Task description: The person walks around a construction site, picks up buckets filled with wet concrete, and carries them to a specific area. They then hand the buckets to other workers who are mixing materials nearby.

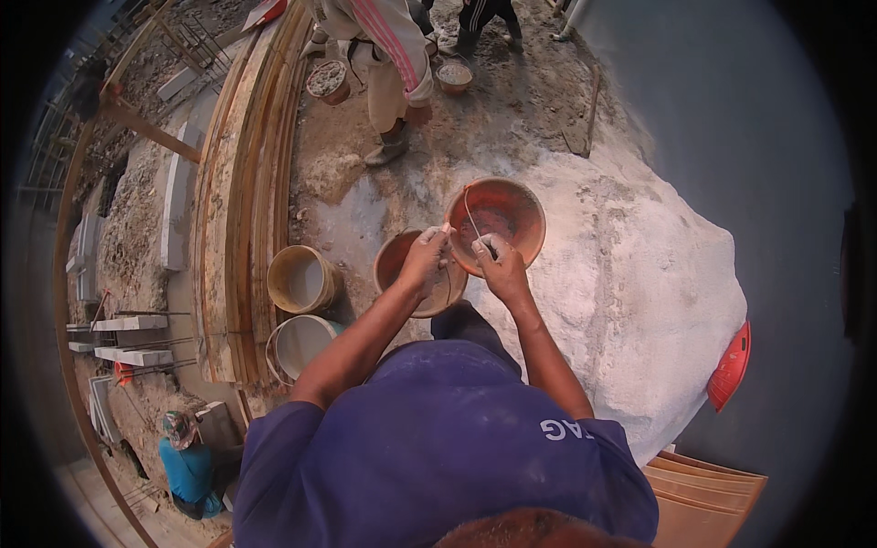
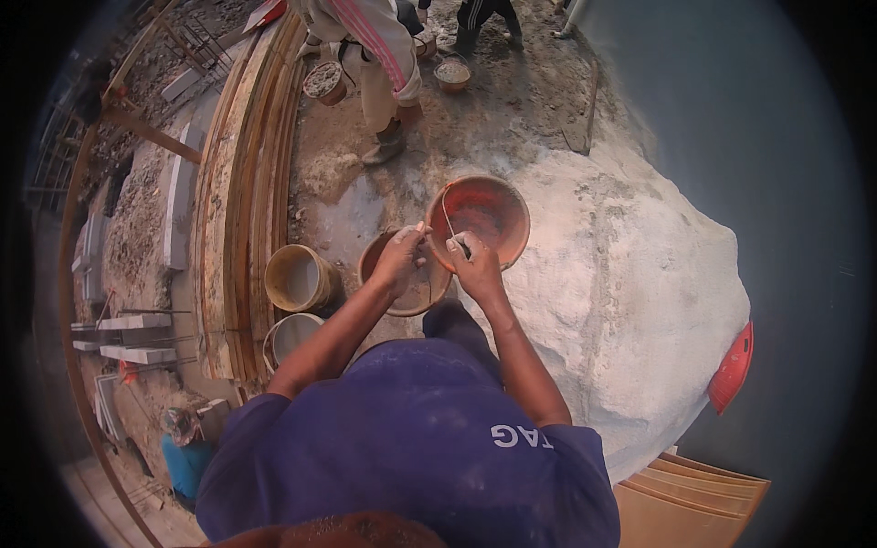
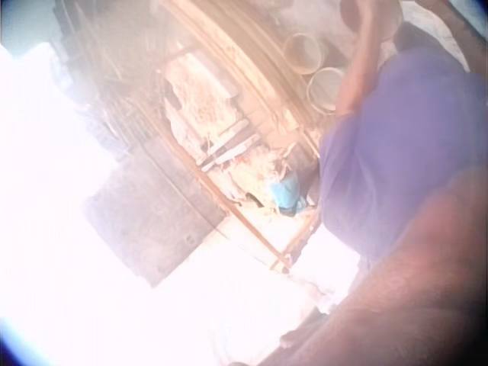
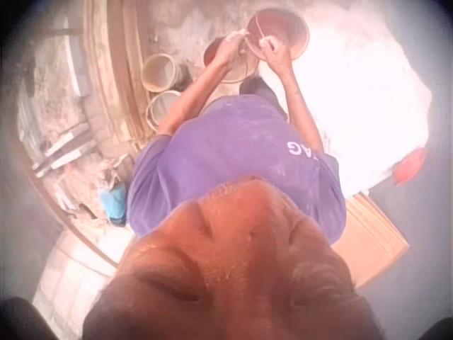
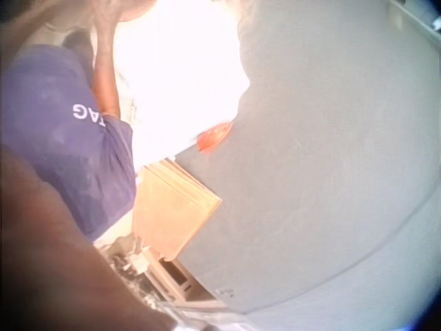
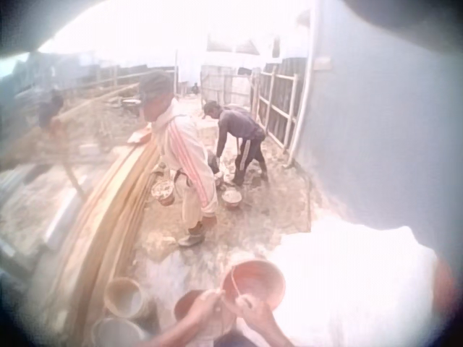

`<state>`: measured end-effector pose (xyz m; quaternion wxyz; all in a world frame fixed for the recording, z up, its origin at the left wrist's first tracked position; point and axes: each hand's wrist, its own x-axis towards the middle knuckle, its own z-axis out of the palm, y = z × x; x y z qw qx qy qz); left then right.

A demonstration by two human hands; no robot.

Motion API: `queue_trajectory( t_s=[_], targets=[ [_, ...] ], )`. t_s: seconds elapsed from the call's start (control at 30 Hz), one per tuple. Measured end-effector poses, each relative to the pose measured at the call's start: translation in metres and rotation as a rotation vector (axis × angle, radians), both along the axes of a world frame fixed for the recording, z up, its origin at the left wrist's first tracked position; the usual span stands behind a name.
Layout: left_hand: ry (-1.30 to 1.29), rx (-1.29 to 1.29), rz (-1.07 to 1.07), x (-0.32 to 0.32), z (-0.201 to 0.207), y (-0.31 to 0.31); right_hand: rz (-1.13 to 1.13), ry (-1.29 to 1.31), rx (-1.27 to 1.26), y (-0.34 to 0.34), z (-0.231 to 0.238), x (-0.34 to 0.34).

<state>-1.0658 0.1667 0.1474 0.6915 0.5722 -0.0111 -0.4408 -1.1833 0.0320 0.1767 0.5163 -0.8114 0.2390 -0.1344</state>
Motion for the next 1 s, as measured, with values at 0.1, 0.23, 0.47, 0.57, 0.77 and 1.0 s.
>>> queue_trajectory(
  t_s=[0.1, 0.23, 0.47, 0.57, 0.77, 1.0],
  targets=[
    [-0.098, 0.097, 0.000, 0.055, -0.005, -0.051, -0.258, -0.064, 0.140, -0.084, 0.008, 0.029],
    [-0.158, 0.145, -0.082, 0.126, -0.007, -0.117, -0.420, -0.059, 0.270, -0.190, 0.019, 0.061],
    [-0.227, 0.038, 0.040, 0.247, -0.013, -0.253, -0.428, 0.183, 0.279, -0.329, 0.023, 0.161],
    [-0.233, 0.045, 0.080, 0.314, -0.035, -0.317, -0.457, 0.266, 0.244, -0.391, 0.000, 0.216],
    [-0.169, 0.141, 0.215, 0.485, -0.130, -0.441, -0.558, 0.333, 0.201, -0.540, -0.050, 0.333],
    [-0.058, 0.351, 0.310, 0.649, -0.186, -0.502, -0.545, 0.309, 0.322, -0.684, -0.084, 0.499]
  ],
)
